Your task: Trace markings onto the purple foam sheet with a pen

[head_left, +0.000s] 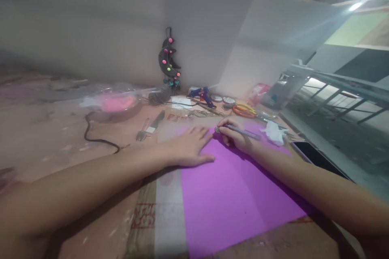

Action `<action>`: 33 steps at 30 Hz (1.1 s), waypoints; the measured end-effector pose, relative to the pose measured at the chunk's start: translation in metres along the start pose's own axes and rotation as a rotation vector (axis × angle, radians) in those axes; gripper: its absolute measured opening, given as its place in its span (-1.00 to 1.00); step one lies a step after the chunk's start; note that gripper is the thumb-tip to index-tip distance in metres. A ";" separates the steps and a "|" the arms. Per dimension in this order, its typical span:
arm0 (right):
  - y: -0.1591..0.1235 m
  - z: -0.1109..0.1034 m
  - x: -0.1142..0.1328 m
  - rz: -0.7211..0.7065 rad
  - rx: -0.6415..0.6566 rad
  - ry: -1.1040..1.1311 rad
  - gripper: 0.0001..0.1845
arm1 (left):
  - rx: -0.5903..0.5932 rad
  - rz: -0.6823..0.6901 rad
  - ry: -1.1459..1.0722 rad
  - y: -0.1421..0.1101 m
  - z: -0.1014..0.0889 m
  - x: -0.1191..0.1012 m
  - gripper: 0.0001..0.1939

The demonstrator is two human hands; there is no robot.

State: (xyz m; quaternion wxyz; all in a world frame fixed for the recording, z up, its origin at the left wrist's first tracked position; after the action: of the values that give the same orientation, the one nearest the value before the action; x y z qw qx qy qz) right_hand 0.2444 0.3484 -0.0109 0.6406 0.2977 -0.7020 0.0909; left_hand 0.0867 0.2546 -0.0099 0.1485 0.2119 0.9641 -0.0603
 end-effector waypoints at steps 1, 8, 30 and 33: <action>0.007 -0.002 -0.003 0.006 -0.001 0.052 -0.63 | 0.019 0.115 -0.060 -0.003 -0.001 -0.018 -0.18; 0.013 -0.015 -0.009 -0.073 -0.114 -0.033 -0.67 | -0.053 0.133 -0.228 -0.003 -0.016 -0.037 -0.51; 0.043 0.042 0.035 -0.037 0.050 -0.233 -0.83 | -0.418 -0.237 0.071 -0.028 -0.041 0.099 -0.74; 0.053 0.059 0.024 0.036 0.080 -0.166 -0.77 | -0.428 -0.241 -0.033 -0.024 -0.039 0.104 -0.68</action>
State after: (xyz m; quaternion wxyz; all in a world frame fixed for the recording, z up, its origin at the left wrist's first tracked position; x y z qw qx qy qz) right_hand 0.1663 0.3538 0.0161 0.5659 0.3167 -0.7538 0.1055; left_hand -0.0239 0.2805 -0.0036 0.1973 0.0578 0.9706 0.1247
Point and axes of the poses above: each hand's wrist, its own y-axis towards the middle knuckle, its own z-axis out of the palm, x = y × z, the point moved 6 cm from there along y, towards the middle knuckle, and after that the axes turned 9 degrees about -z, right-handed, at the moved point
